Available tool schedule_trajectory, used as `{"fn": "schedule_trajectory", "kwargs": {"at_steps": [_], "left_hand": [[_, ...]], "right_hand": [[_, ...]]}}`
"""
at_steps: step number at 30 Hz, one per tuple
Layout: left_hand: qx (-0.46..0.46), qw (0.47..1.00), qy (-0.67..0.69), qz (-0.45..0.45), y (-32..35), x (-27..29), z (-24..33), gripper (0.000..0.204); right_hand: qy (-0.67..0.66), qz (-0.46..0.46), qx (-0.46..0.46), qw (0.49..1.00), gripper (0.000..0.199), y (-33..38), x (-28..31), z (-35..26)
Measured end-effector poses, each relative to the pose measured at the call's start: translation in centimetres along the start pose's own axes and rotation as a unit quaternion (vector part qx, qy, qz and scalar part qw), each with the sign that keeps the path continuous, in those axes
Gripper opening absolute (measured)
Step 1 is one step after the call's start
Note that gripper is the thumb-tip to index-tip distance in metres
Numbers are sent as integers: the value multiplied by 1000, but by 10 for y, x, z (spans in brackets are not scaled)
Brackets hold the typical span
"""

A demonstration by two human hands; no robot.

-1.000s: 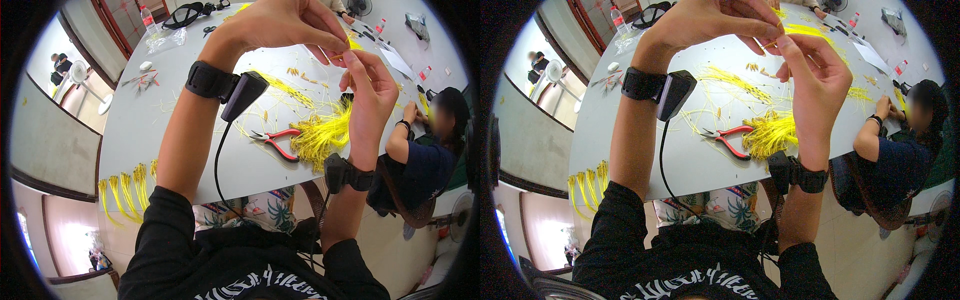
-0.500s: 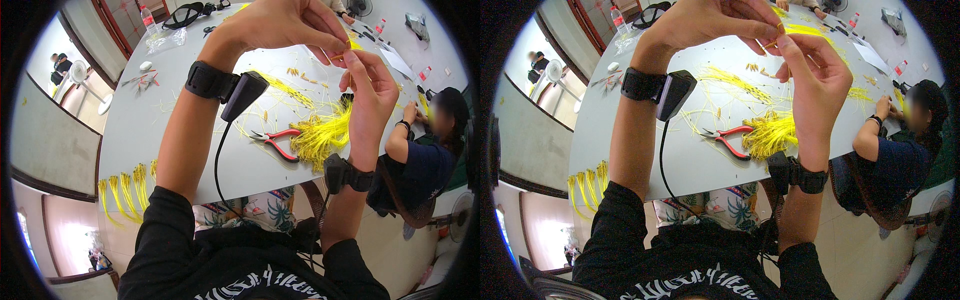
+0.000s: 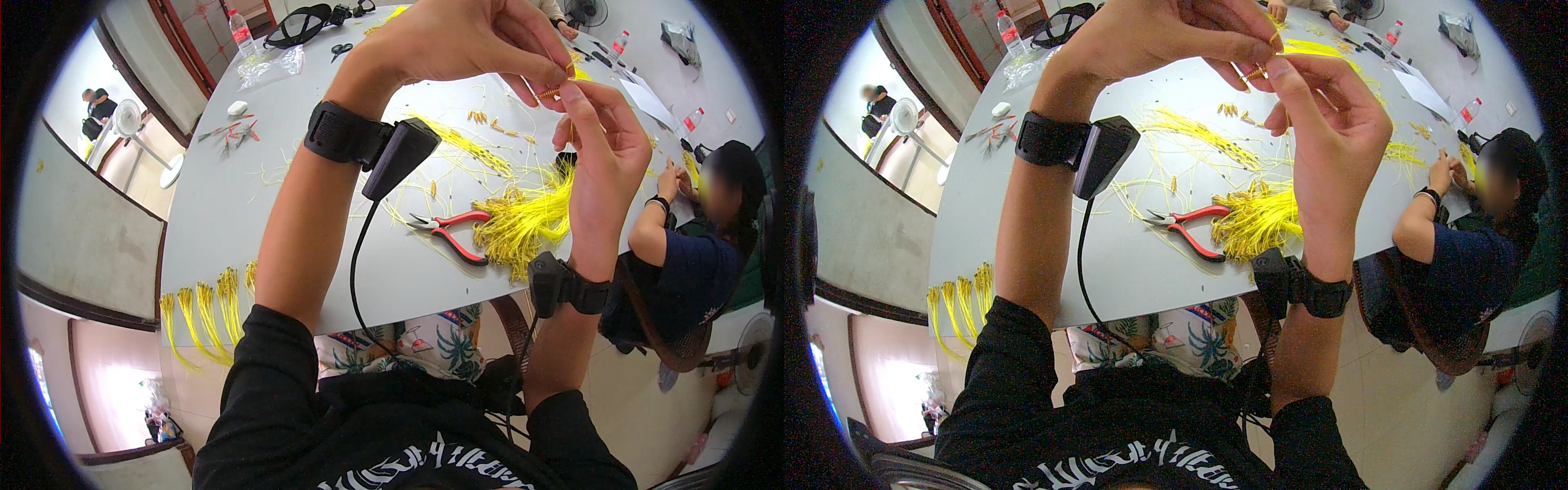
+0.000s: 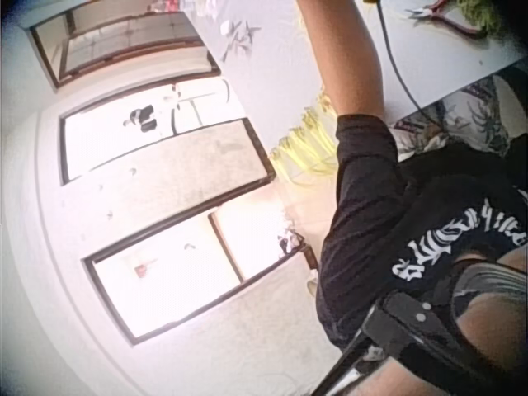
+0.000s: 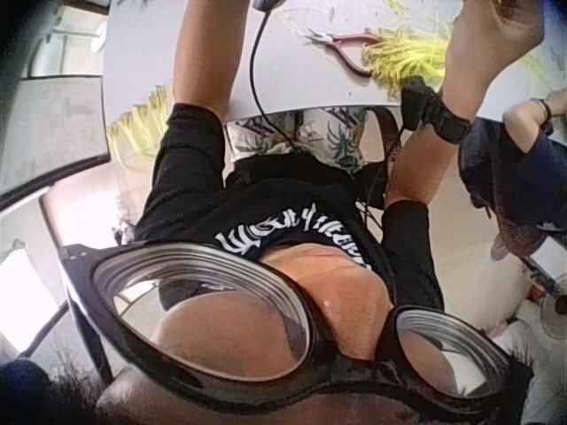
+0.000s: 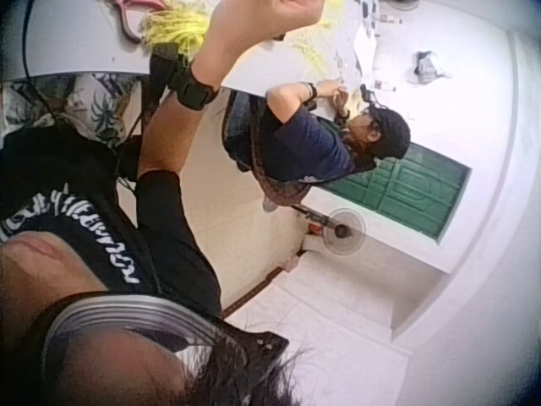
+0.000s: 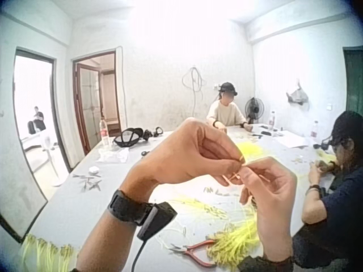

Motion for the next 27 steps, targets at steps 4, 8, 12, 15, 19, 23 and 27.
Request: {"fn": "schedule_trajectory", "kwargs": {"at_steps": [4,8,12,15,19,23,27], "left_hand": [[-1,1000,0,6,-1,-1,1,17],[-1,999,-33,30,-1,3,3,17],[1,998,-54,36,-1,5,4,19],[-9,998,-51,22,-1,4,5,20],[-6,999,-48,19,-1,4,2,21],[-11,999,-47,6,-1,5,1,21],[-15,999,-46,1,-2,5,0,20]], "right_hand": [[4,-2,4,1000,17,0,0,0],[7,-5,5,1000,17,0,-1,1],[7,-1,8,1000,18,1,-2,0],[11,16,11,1000,19,1,0,0],[-3,12,8,1000,19,0,0,0],[4,11,4,1000,19,0,0,0],[4,5,6,1000,19,0,-1,0]]}}
Point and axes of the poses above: each hand's wrist, its own y-axis away from the middle knuckle, its own x-axis out of the back of the hand, z = x × y, the point moved 6 cm from there along -y, towards the middle knuckle, and after that the axes turned 6 degrees about -x, right-handed, at the moved point
